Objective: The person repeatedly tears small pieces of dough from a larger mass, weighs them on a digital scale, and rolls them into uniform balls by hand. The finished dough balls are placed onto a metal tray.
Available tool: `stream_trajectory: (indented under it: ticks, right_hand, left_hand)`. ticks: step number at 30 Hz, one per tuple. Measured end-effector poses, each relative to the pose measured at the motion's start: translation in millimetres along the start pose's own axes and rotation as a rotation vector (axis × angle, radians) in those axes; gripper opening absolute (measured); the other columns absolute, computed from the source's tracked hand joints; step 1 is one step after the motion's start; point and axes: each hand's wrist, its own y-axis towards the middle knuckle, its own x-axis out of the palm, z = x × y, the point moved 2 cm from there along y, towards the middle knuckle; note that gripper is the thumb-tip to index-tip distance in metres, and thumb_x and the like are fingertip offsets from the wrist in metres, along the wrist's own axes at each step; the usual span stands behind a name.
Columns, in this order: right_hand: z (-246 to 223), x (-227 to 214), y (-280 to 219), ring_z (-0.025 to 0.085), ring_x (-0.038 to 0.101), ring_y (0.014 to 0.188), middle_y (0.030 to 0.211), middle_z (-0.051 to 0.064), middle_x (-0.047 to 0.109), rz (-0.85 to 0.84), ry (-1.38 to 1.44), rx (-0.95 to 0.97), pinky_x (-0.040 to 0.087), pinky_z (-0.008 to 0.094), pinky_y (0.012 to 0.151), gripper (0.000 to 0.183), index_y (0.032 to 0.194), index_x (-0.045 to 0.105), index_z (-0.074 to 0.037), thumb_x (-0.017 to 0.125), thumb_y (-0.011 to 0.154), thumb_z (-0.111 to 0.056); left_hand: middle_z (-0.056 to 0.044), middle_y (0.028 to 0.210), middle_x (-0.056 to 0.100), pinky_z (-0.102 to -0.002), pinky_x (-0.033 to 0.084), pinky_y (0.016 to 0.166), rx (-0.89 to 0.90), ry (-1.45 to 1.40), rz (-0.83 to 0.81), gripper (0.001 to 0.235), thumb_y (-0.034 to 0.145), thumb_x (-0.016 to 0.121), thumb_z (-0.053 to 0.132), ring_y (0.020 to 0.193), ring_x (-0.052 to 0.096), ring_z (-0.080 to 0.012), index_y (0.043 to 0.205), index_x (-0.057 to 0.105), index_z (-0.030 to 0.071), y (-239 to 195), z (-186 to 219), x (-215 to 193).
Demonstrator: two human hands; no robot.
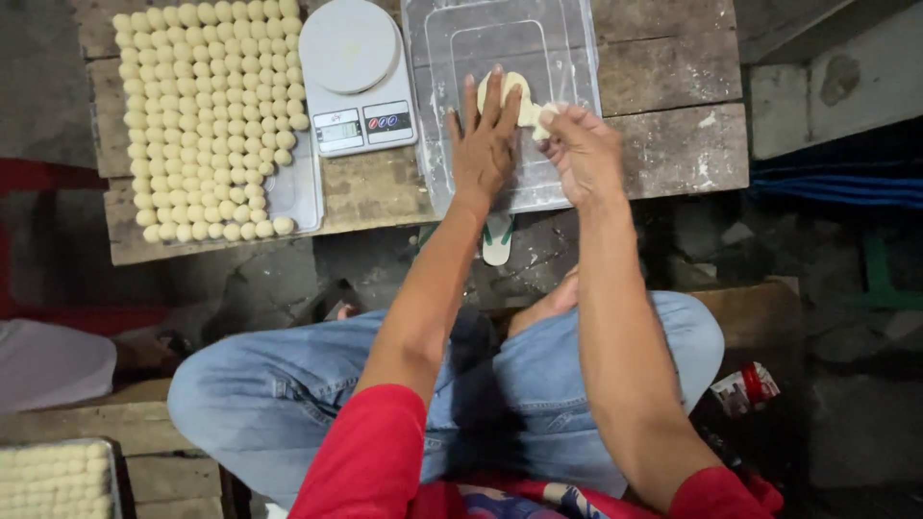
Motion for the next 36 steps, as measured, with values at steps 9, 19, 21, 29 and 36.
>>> stream_trajectory:
  ticks: [9, 19, 21, 29, 36]
  right_hand:
    - [-6.0, 26.8, -75.0, 0.013, 0.074, 0.082, 0.090, 0.009, 0.077, -0.153, -0.224, -0.175, 0.067, 0.027, 0.079, 0.027, 0.107, 0.076, -0.001, 0.071, 0.093, -0.024]
    - [68.8, -42.6, -109.4, 0.025, 0.059, 0.121, 0.140, 0.006, 0.060, -0.329, -0.327, 0.116, 0.053, 0.044, 0.097, 0.080, 0.151, 0.051, -0.022, 0.029, 0.096, -0.076]
    - [79.6, -50.6, -99.8, 0.038, 0.056, 0.132, 0.147, 0.010, 0.059, -0.317, -0.378, 0.101, 0.051, 0.056, 0.101, 0.072, 0.153, 0.048, -0.025, 0.031, 0.099, -0.070]
    - [70.6, -23.1, -140.1, 0.049, 0.066, 0.113, 0.133, 0.028, 0.063, -0.388, -0.375, -0.110, 0.063, 0.059, 0.080, 0.069, 0.154, 0.038, -0.010, 0.035, 0.106, -0.060]
    - [76.2, -23.6, -144.4, 0.046, 0.071, 0.110, 0.144, 0.029, 0.057, -0.479, -0.486, -0.248, 0.066, 0.044, 0.072, 0.078, 0.164, 0.009, -0.005, 0.040, 0.109, -0.050]
  left_hand:
    - [-0.014, 0.169, 0.026, -0.039, 0.015, 0.132, -0.501, -1.285, 0.237, 0.068, 0.105, 0.048, 0.042, 0.159, 0.020, -0.0231, 0.158, 0.033, 0.003, -28.7, 72.1, -102.1]
    - [-0.009, 0.104, 0.078, -0.042, 0.057, 0.094, -0.451, -0.835, 0.072, 0.025, 0.107, 0.057, 0.038, 0.110, 0.071, -0.0299, 0.119, 0.074, 0.024, -104.6, 75.3, -104.9]
    - [-0.013, 0.097, 0.078, -0.046, 0.057, 0.088, -0.445, -0.854, 0.116, 0.026, 0.107, 0.056, 0.036, 0.103, 0.073, -0.0350, 0.115, 0.075, 0.020, -111.9, 62.9, -68.5]
    - [-0.020, 0.098, 0.073, -0.043, 0.064, 0.053, -0.985, -1.957, 0.209, 0.025, 0.106, 0.062, 0.024, 0.072, 0.075, -0.0328, 0.118, 0.069, 0.003, -125.1, 60.7, -79.3]
    - [-0.023, 0.124, 0.069, -0.043, 0.064, 0.078, -0.852, -2.207, 0.128, 0.054, 0.109, 0.049, 0.053, 0.107, 0.072, -0.0388, 0.127, 0.066, 0.005, -129.0, 59.2, -107.3]
